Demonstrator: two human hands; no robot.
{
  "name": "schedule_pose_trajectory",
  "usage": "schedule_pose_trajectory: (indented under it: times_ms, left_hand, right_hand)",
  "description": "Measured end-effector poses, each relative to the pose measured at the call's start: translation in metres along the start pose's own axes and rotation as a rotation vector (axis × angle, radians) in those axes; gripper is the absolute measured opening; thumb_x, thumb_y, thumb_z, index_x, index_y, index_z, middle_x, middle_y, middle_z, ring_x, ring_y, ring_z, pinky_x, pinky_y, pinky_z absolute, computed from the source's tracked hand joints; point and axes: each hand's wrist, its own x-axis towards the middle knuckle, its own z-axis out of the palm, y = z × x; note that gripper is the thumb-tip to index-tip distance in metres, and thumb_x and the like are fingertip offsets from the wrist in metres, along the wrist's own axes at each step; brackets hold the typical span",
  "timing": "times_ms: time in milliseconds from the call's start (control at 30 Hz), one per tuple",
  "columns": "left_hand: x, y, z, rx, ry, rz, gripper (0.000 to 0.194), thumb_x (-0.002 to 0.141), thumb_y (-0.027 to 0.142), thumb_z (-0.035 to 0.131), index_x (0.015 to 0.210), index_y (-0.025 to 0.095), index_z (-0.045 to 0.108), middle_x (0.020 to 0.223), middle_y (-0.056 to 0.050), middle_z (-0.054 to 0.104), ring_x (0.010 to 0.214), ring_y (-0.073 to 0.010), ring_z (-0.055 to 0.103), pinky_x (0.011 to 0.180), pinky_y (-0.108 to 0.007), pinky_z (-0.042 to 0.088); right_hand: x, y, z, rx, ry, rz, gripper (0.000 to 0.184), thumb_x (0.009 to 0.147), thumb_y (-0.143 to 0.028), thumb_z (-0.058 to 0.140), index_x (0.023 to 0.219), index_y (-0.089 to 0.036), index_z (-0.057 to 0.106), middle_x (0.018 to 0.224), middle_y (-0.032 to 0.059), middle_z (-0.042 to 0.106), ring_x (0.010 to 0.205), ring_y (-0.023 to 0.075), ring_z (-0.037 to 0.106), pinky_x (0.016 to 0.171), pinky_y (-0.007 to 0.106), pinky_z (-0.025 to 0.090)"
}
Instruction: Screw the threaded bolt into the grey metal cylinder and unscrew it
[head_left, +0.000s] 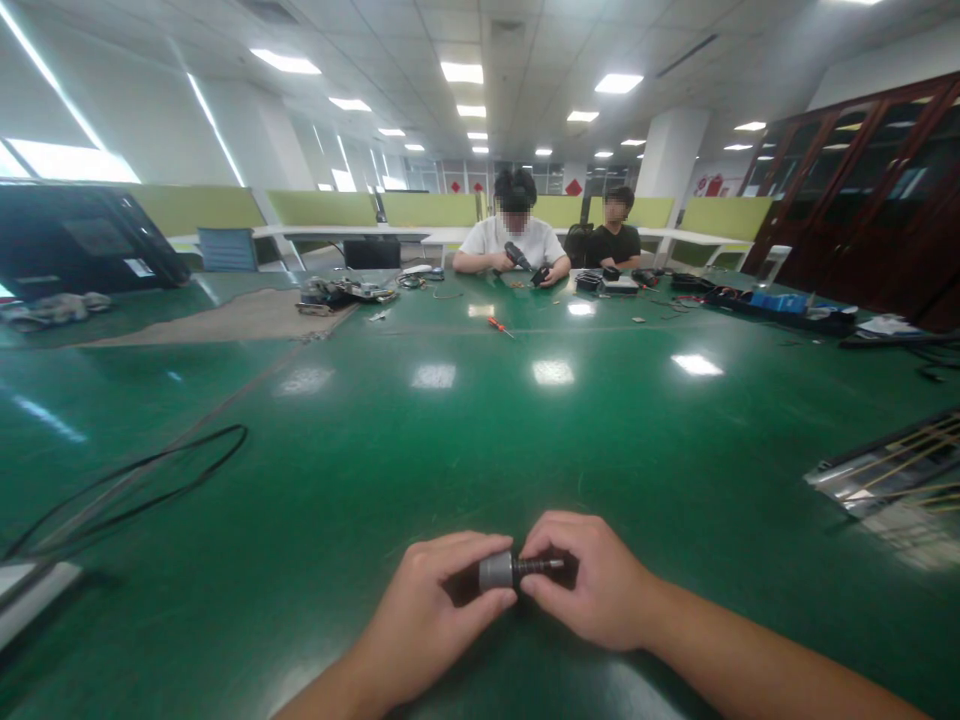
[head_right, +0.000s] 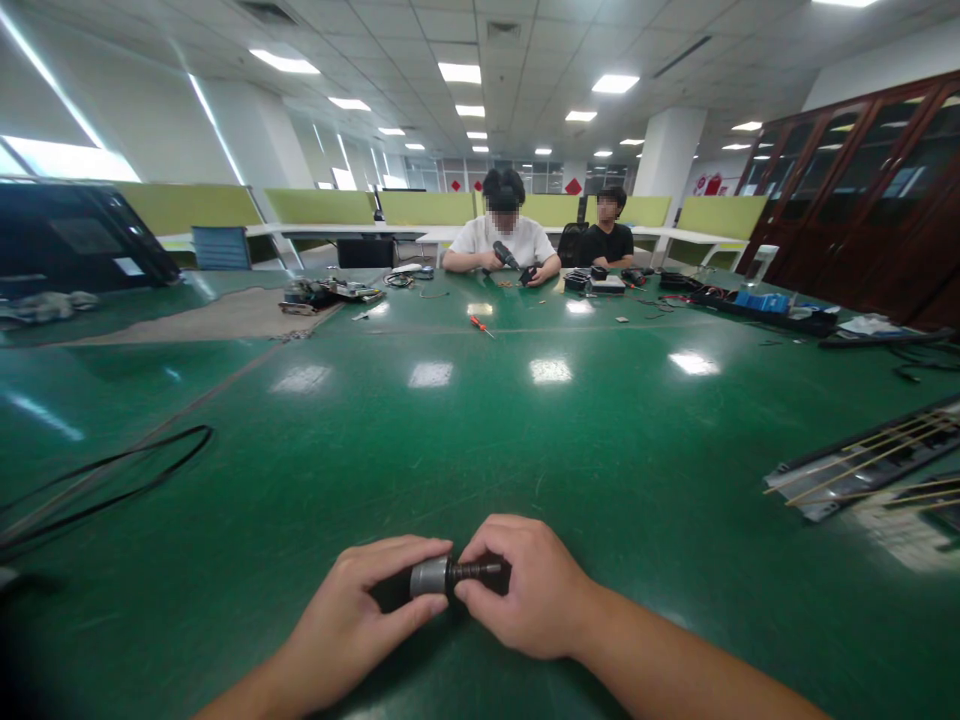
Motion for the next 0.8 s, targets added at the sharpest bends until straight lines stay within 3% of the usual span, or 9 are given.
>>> schedule_pose_trajectory:
  times_ms: [800]
  left_hand:
    - [-0.0007, -0.0023, -0.0019, 0.032, 0.013, 0.006, 0.027, 0.081, 0.029, 0.074, 0.108, 0.025, 0.075, 0.097, -0.004, 0.077, 0.088, -0.0209, 0.072, 0.081, -0.028, 0.054]
  right_hand:
    - [-0.0001, 0.0010, 0.0007, -0.008, 0.026, -0.015, 0.011, 0.078, -0.017, 0.069, 0.088, -0.020, 0.066, 0.081, 0.0014, 0.067, 0.072, 0.0165, 0.062, 0.069, 0.028, 0.045]
